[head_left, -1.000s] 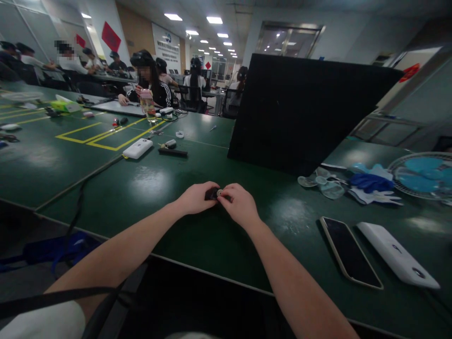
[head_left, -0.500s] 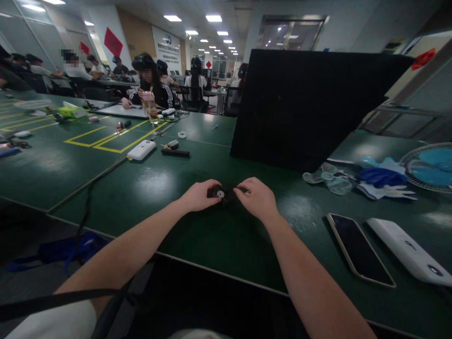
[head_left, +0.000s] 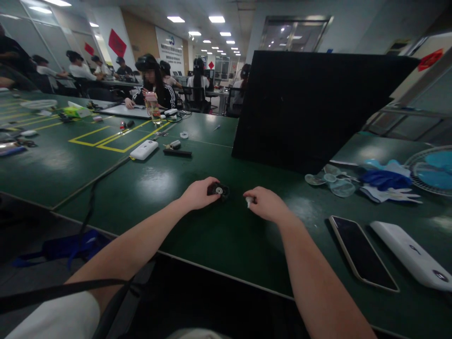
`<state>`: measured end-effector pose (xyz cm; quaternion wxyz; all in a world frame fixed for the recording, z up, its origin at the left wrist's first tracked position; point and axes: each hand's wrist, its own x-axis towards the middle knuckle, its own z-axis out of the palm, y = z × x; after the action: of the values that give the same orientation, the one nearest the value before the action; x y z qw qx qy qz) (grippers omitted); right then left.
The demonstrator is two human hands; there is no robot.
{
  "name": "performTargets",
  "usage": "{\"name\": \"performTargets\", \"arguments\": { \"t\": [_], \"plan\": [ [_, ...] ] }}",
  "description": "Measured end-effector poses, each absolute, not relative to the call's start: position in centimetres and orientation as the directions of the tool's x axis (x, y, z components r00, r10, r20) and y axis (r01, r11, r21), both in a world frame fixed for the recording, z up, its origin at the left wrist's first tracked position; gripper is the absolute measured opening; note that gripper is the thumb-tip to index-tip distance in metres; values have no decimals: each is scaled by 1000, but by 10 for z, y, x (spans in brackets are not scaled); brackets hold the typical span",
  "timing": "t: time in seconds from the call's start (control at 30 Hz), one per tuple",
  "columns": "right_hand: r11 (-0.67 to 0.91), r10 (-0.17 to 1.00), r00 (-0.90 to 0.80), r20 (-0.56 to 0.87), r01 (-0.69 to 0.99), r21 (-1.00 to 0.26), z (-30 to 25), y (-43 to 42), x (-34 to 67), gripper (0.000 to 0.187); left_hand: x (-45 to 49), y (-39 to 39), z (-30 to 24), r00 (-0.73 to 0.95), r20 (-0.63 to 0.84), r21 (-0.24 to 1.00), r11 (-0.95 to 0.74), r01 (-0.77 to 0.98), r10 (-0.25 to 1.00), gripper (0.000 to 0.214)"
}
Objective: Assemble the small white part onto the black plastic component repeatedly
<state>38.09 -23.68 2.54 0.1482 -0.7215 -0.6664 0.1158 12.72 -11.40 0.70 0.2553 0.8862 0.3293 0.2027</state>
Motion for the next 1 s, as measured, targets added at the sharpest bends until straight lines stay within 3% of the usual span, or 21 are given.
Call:
{"name": "performTargets", "arguments": {
  "t": [0.17,0.27,0.37,0.5,0.7,1.0],
  "plan": [
    [-53,968,143,208,921,-387,33,-236,363,27,127,-116,8,729,203,587,-677,443,653,48],
    [-8,938,210,277,809,-588,33,-235,345,36,128,-118,9,746,175,613,-664,428,642,50],
    [70,959,154,236,681,-729,30,-234,331,36,129,-120,10,764,164,633,-660,404,625,50],
    [52,986,69,149,727,-684,28,-236,326,34,129,-120,10,760,184,642,-662,388,624,48],
    [66,986,51,162,766,-640,28,-238,329,33,129,-119,9,745,171,646,-645,409,644,47],
    [36,979,112,169,724,-689,26,-236,325,43,127,-119,13,740,158,631,-644,433,653,48]
  ]
}}
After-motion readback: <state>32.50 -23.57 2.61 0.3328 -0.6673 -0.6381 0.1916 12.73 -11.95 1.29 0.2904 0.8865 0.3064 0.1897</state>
